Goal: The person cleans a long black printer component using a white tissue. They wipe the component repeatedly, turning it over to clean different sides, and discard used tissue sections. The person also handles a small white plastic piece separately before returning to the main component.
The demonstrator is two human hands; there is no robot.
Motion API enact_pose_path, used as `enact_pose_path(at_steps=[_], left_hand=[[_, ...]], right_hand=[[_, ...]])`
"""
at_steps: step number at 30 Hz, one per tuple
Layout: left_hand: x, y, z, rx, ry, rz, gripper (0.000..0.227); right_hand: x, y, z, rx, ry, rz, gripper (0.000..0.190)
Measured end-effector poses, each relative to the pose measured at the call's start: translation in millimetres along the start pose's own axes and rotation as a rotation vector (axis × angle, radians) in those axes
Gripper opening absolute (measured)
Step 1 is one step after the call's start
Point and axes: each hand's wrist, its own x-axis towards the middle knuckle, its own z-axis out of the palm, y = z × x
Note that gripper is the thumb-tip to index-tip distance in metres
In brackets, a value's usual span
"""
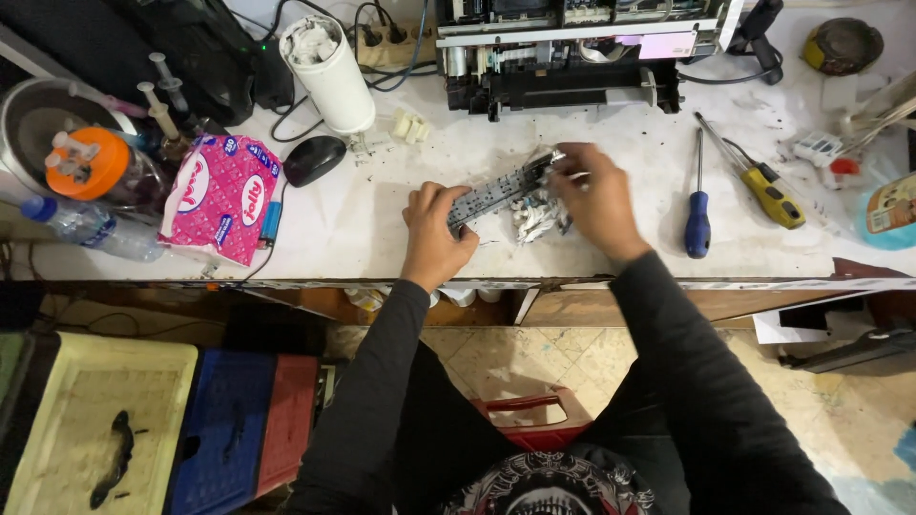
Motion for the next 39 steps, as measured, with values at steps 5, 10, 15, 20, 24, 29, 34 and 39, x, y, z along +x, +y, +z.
enact_pose_path(at_steps=[5, 10, 15, 20, 24, 29, 34, 39], left_hand=[[1.2, 1.8, 0.3, 0.027, -0.060, 0.018, 0.058], [1.7, -2.1, -0.5, -0.020, -0.085, 0.036, 0.060], [0.2, 2.7, -0.2, -0.029, -0.103, 0.002, 0.057], [2.4, 3.0, -3.4, -0.031, -0.128, 0.002, 0.052], [1.4, -2.9, -1.5, -0.041, -0.114, -0.019, 0.048], [2.9, 10.1, -9.6, -0.036, -0.135, -0.063, 0.050], [2.9, 15.2, -14.8, -0.029, -0.130, -0.085, 0.057], [6.5, 22.7, -24.9, -0.216, -0.075, -0.116, 0.052]], right_hand=[[16.6, 22.6, 16.6, -0.419, -0.034, -0.163, 0.028], [22.7, 33.6, 25.6, -0.492, -0.031, -0.196, 0.022], [19.4, 17.9, 6.0, 0.021, 0.004, 0.086, 0.028], [24.5, 28.5, 21.0, -0.219, 0.017, -0.063, 0.024], [29.1, 32.8, 30.4, -0.552, -0.057, -0.239, 0.016], [36.0, 16.1, -3.5, 0.017, -0.054, 0.043, 0.029], [13.2, -26.6, -45.9, 0.359, 0.109, 0.212, 0.035], [-22.5, 2.1, -29.8, -0.004, 0.054, 0.092, 0.023]])
